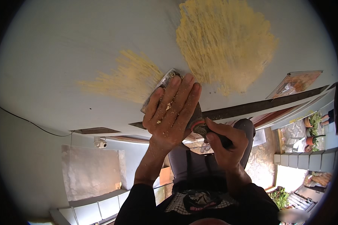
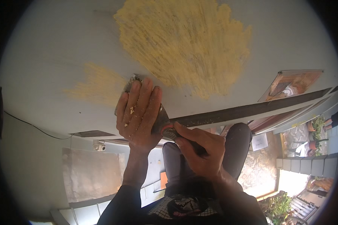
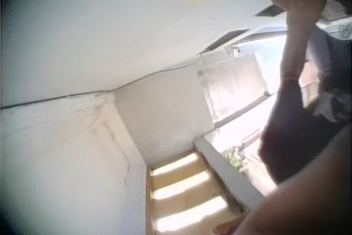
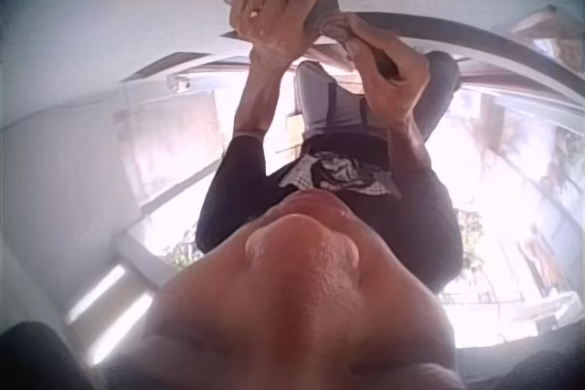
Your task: The person uses a trowel to apply and spread a yellow paste onto a white ceiling surface. They repeatedly scrape and smooth the material across the ceiling area.
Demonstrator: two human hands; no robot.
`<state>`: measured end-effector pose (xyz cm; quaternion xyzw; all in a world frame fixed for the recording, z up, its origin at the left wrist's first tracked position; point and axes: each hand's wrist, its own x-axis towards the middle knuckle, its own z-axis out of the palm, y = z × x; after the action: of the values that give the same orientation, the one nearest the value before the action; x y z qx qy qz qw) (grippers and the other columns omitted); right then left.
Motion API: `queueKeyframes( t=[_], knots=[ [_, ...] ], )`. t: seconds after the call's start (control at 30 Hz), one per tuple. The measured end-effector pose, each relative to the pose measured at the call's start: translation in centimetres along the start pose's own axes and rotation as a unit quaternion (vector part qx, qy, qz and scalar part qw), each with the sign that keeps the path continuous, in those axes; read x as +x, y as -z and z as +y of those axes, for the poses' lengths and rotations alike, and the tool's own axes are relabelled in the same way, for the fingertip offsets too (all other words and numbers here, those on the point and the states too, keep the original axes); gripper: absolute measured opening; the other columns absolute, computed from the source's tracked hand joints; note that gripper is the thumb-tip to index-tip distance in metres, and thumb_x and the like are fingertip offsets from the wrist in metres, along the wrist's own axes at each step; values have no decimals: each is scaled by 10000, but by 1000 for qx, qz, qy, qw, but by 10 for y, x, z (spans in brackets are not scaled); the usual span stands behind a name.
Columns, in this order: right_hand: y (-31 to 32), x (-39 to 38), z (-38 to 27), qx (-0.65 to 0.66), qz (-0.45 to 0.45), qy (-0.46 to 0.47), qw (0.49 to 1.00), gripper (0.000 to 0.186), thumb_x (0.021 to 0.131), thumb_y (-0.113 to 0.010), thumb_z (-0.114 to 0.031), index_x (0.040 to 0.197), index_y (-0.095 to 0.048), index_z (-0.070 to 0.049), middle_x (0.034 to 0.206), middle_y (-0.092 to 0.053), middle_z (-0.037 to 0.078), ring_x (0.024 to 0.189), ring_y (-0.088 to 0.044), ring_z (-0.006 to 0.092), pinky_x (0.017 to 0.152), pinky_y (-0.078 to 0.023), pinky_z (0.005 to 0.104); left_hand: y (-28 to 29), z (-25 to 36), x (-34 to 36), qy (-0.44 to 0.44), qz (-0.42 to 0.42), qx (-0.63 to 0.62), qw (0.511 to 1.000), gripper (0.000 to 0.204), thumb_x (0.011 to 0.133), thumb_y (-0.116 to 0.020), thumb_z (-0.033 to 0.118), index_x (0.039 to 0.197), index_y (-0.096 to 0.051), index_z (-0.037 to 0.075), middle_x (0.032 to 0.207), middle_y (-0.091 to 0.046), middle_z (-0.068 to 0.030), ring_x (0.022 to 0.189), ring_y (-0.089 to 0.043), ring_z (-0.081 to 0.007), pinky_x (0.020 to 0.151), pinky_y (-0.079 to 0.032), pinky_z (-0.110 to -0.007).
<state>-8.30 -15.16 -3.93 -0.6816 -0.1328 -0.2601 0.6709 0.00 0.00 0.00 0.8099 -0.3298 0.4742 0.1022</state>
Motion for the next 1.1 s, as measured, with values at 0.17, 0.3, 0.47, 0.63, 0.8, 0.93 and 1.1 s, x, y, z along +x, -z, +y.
queueKeyframes(
  t=[0.17,0.3,0.47,0.63,0.8,0.93,1.1],
  knots=[
    [0,-25,2,17,18,-78,997,314,826,-689,59,1140,-679,39,914,-732,171,776,-688,131,694,-532,239,5,13,-12,5,-66,-13,998,414,977,-484,459,1169,-710,169,1257,-667,-8,1278,-546,-168,1140,-328,-356],
    [-5,2,-11,13,13,-42,999,294,847,-668,60,1140,-679,42,915,-730,161,772,-677,121,676,-525,236,1,3,10,18,40,-19,999,429,978,-489,438,1169,-707,121,1269,-661,-47,1265,-563,-215,1108,-351,-393],
    [-10,-1,-15,37,8,-37,999,270,872,-644,70,1141,-669,64,912,-726,155,728,-670,121,640,-531,238,18,4,10,24,-16,-15,999,297,898,-627,202,1174,-703,126,1277,-657,-43,1277,-554,-194,1110,-344,-379],
    [-12,0,-4,35,12,-21,999,262,875,-645,53,1134,-664,82,891,-721,155,719,-663,112,640,-530,235,20,6,16,4,-21,8,1000,270,898,-636,187,1156,-710,154,1268,-664,-15,1260,-566,-168,1091,-371,-367],
    [-14,-13,-9,16,26,-27,999,270,861,-645,72,1130,-667,79,885,-720,153,718,-663,113,637,-523,227,19,7,8,-1,-51,13,999,251,921,-616,197,1148,-714,155,1244,-677,-4,1241,-581,-167,1074,-390,-361],
    [-8,-11,-6,25,25,-67,997,272,856,-646,74,1127,-671,75,891,-723,149,723,-664,111,640,-516,222,14,13,7,9,-31,-3,999,240,920,-606,173,1127,-724,151,1224,-687,-2,1247,-576,-160,1079,-386,-347],
    [-5,-17,-9,10,26,-54,998,278,849,-659,71,1126,-676,63,918,-723,159,736,-666,113,647,-519,227,14,14,4,16,-32,1,999,246,933,-587,214,1125,-727,154,1213,-692,-6,1253,-570,-160,1096,-377,-348]
  ],
)
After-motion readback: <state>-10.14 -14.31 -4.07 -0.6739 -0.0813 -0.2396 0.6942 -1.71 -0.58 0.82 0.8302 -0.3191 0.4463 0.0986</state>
